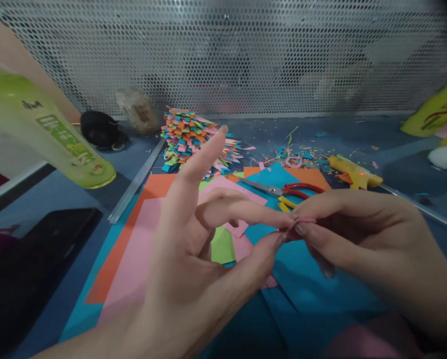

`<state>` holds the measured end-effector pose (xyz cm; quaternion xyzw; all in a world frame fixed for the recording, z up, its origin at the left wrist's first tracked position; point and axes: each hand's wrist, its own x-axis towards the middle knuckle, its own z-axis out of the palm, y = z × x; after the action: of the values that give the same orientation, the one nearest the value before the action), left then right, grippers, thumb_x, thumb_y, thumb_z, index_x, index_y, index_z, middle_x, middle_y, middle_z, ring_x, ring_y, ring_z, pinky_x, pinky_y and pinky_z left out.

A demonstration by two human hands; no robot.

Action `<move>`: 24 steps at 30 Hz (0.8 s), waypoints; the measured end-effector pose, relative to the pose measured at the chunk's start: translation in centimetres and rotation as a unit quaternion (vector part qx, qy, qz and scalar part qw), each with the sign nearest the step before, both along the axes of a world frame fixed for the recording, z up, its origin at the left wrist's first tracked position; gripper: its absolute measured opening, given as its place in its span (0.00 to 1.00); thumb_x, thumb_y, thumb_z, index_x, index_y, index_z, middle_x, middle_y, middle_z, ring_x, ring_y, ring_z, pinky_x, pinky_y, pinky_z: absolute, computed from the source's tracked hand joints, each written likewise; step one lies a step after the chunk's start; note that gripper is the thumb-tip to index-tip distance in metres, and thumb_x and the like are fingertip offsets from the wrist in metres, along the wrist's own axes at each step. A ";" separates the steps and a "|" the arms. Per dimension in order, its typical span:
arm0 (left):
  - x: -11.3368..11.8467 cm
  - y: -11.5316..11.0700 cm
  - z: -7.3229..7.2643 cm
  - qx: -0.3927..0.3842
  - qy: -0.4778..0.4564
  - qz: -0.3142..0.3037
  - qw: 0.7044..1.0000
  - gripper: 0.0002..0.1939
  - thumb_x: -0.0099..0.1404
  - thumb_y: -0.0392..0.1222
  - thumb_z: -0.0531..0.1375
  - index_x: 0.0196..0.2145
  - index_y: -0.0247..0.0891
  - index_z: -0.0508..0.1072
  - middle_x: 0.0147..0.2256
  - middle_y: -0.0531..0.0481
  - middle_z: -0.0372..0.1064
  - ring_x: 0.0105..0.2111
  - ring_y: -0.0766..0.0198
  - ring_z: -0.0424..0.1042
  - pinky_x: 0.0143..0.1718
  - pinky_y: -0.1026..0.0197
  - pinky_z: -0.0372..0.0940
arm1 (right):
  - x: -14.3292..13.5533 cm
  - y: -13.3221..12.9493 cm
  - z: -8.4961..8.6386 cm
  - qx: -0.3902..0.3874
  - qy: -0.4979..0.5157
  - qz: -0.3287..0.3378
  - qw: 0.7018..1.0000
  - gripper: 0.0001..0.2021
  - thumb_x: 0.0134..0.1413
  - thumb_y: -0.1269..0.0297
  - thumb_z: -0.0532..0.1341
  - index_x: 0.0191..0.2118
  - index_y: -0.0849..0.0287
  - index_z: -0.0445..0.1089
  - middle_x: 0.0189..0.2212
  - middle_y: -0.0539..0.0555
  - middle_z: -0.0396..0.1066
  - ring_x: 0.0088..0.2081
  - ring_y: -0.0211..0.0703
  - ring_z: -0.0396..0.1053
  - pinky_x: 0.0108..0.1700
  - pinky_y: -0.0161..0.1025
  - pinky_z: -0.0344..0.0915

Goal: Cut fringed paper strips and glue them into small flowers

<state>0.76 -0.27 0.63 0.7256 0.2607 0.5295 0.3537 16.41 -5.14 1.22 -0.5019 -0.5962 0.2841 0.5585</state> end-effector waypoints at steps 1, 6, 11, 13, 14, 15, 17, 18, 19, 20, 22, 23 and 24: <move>0.0 0.0 0.1 0.004 -0.001 -0.005 1.000 0.36 0.52 0.33 0.66 0.56 0.53 0.58 0.28 0.59 0.75 0.33 0.60 0.76 0.30 0.57 0.76 | -0.1 0.0 0.0 -0.001 0.005 -0.008 1.000 0.05 0.44 0.73 0.63 0.25 0.56 0.72 0.18 0.43 0.69 0.14 0.25 0.59 0.13 0.23 0.54; 0.2 0.0 0.3 -0.005 -0.017 -0.015 1.000 0.35 0.52 0.30 0.66 0.54 0.52 0.60 0.27 0.60 0.75 0.33 0.61 0.76 0.29 0.59 0.76 | -0.8 0.0 0.4 -0.017 0.027 -0.042 0.999 0.04 0.41 0.72 0.63 0.22 0.57 0.71 0.16 0.44 0.66 0.13 0.25 0.55 0.12 0.25 0.50; 0.2 0.0 0.3 -0.014 -0.034 -0.040 0.999 0.35 0.52 0.27 0.65 0.54 0.48 0.60 0.29 0.61 0.76 0.33 0.67 0.75 0.37 0.64 0.75 | -0.4 0.1 0.3 -0.010 0.026 -0.025 0.999 0.04 0.42 0.73 0.63 0.23 0.57 0.72 0.18 0.43 0.69 0.14 0.24 0.58 0.14 0.23 0.54; 0.2 0.0 0.3 -0.007 -0.040 -0.045 0.998 0.35 0.51 0.26 0.65 0.54 0.47 0.60 0.30 0.61 0.76 0.34 0.68 0.75 0.39 0.65 0.74 | 0.0 0.1 0.1 -0.009 0.015 -0.006 1.000 0.05 0.43 0.73 0.64 0.25 0.55 0.73 0.19 0.43 0.71 0.15 0.25 0.61 0.15 0.22 0.58; 0.1 0.1 0.3 -0.004 -0.043 -0.048 0.998 0.35 0.52 0.26 0.65 0.54 0.47 0.60 0.30 0.61 0.76 0.34 0.68 0.75 0.40 0.64 0.74 | 0.1 0.1 0.0 -0.011 0.012 0.003 1.000 0.05 0.44 0.72 0.64 0.26 0.55 0.74 0.20 0.43 0.71 0.15 0.25 0.62 0.15 0.21 0.59; 0.1 0.2 0.2 -0.004 -0.047 -0.048 0.998 0.34 0.52 0.27 0.65 0.54 0.47 0.60 0.30 0.61 0.75 0.34 0.67 0.75 0.40 0.63 0.74 | 0.3 0.1 0.0 -0.016 0.014 0.010 1.000 0.05 0.45 0.72 0.65 0.27 0.53 0.74 0.19 0.42 0.71 0.14 0.25 0.62 0.15 0.21 0.60; 0.0 0.3 0.1 -0.011 -0.054 -0.051 0.997 0.33 0.54 0.28 0.64 0.54 0.47 0.60 0.31 0.61 0.75 0.34 0.66 0.75 0.41 0.61 0.73 | 0.3 0.0 -0.2 -0.027 0.023 0.023 0.999 0.06 0.47 0.70 0.65 0.31 0.49 0.76 0.18 0.41 0.70 0.14 0.25 0.63 0.15 0.21 0.60; 0.0 0.4 0.1 -0.014 -0.057 -0.051 0.997 0.33 0.54 0.28 0.64 0.54 0.47 0.60 0.31 0.61 0.75 0.34 0.66 0.76 0.42 0.60 0.73 | 0.3 -0.1 -0.2 -0.031 0.027 0.031 0.999 0.07 0.48 0.68 0.65 0.32 0.47 0.76 0.18 0.41 0.70 0.13 0.26 0.63 0.15 0.20 0.61; -0.1 0.4 0.1 -0.017 -0.058 -0.050 0.997 0.32 0.55 0.28 0.64 0.54 0.48 0.60 0.32 0.60 0.76 0.34 0.66 0.75 0.43 0.60 0.72 | 0.3 -0.1 -0.2 -0.034 0.029 0.034 0.998 0.07 0.49 0.67 0.64 0.33 0.46 0.76 0.17 0.41 0.69 0.13 0.26 0.64 0.15 0.20 0.61; -0.1 0.5 0.0 -0.015 -0.059 -0.050 0.997 0.32 0.55 0.28 0.64 0.54 0.48 0.60 0.32 0.60 0.76 0.35 0.65 0.75 0.43 0.59 0.72 | 0.2 -0.2 -0.2 -0.037 0.030 0.031 0.998 0.07 0.49 0.67 0.64 0.33 0.45 0.76 0.17 0.41 0.69 0.13 0.26 0.64 0.16 0.20 0.62; 0.0 0.5 0.1 -0.015 -0.059 -0.050 0.997 0.32 0.54 0.28 0.64 0.54 0.48 0.60 0.31 0.59 0.76 0.34 0.65 0.75 0.42 0.58 0.72 | 0.0 -0.2 -0.2 -0.037 0.031 0.016 0.999 0.06 0.49 0.66 0.64 0.32 0.45 0.76 0.16 0.41 0.69 0.13 0.26 0.63 0.15 0.20 0.61; 0.0 0.4 0.1 -0.018 -0.057 -0.048 0.997 0.32 0.54 0.29 0.64 0.53 0.48 0.60 0.30 0.59 0.76 0.34 0.65 0.75 0.42 0.58 0.71 | 0.0 -0.2 -0.2 -0.035 0.031 0.010 0.999 0.06 0.49 0.66 0.64 0.31 0.45 0.76 0.16 0.41 0.68 0.13 0.26 0.63 0.15 0.20 0.61; 0.0 0.4 0.1 -0.021 -0.054 -0.047 0.997 0.32 0.54 0.29 0.64 0.53 0.47 0.60 0.30 0.59 0.76 0.34 0.65 0.75 0.42 0.58 0.71 | 0.0 -0.2 -0.2 -0.033 0.027 0.010 0.999 0.06 0.49 0.66 0.64 0.31 0.45 0.76 0.16 0.41 0.68 0.13 0.26 0.63 0.15 0.21 0.61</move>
<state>0.79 0.08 0.77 0.6998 0.2183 0.5451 0.4068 16.40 -5.30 1.00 -0.5067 -0.5758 0.3227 0.5546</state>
